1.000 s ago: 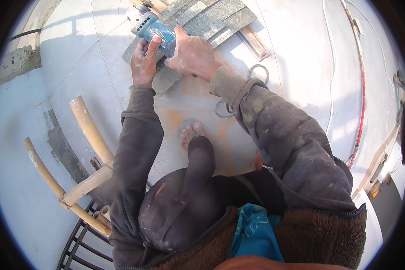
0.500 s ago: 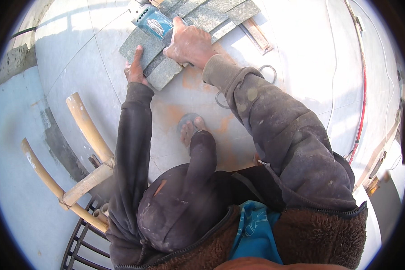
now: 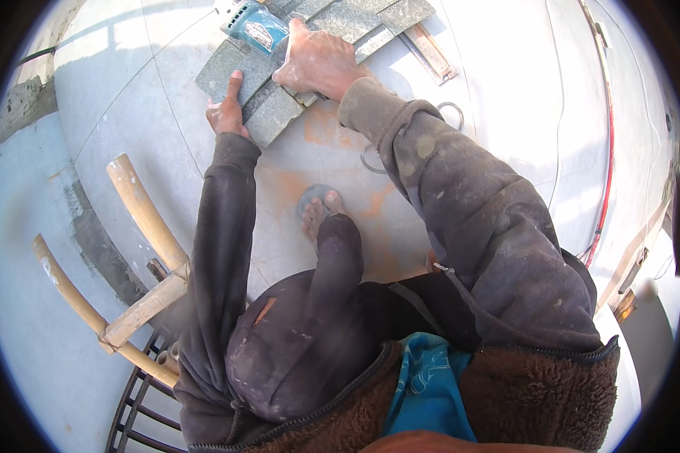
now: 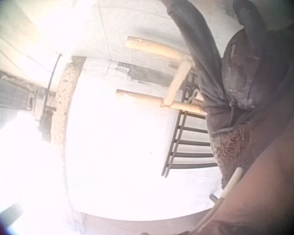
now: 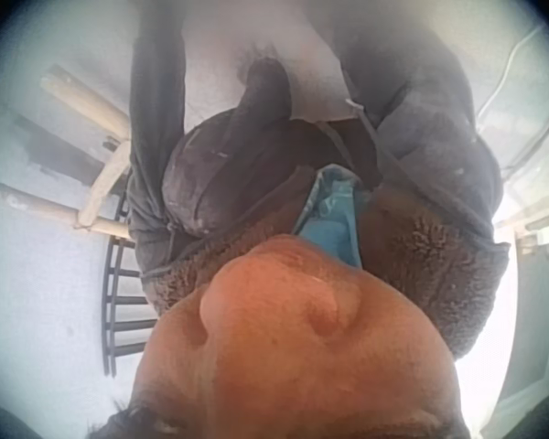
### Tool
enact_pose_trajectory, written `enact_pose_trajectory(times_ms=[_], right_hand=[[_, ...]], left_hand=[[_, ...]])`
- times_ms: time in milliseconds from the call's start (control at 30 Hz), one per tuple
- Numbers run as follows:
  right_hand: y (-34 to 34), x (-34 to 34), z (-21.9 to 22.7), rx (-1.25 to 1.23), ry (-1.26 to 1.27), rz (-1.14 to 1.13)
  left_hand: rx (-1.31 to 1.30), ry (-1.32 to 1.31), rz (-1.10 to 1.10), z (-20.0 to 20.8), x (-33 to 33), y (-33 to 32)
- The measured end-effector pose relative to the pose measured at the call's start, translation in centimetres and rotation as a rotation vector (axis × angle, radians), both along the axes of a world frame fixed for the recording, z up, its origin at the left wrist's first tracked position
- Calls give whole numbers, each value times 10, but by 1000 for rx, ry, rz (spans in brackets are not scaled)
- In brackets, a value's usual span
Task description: The person measures and marks a stack of stone tiles with a spirit level and marker, then uses an angle grinder to cut the tiles on a wooden support. Another worker is visible in the background laying tiles on a wall.
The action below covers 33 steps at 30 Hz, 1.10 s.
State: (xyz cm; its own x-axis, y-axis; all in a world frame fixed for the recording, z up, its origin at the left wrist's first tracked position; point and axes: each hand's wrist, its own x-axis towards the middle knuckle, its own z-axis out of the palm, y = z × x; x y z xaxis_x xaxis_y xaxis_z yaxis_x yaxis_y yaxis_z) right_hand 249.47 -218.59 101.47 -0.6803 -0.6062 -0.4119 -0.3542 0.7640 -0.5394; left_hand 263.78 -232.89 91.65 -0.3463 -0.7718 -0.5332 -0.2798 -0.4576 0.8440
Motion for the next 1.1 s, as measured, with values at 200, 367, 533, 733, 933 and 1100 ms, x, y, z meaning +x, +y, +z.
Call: enact_pose_trajectory(times_ms=[200, 367, 533, 733, 933, 1100], right_hand=[[-1, -1, -2, 16, -7, -8], [-4, -1, 2, 48, -40, 0], [-4, -3, -1, 65, -45, -3], [-3, -4, 4, 70, -65, -3], [-5, -4, -5, 73, -61, -14], [-5, -3, -5, 63, -45, -3]], left_hand=[[5, 4, 5, 6, -3, 5], [-71, -35, 28, -19, 6, -7], [-42, -25, -20, -2, 0, 2], [-52, -2, -17, -1, 0, 3], [-38, -41, 3, -2, 0, 3], [-67, 0, 28, -3, 0, 4]])
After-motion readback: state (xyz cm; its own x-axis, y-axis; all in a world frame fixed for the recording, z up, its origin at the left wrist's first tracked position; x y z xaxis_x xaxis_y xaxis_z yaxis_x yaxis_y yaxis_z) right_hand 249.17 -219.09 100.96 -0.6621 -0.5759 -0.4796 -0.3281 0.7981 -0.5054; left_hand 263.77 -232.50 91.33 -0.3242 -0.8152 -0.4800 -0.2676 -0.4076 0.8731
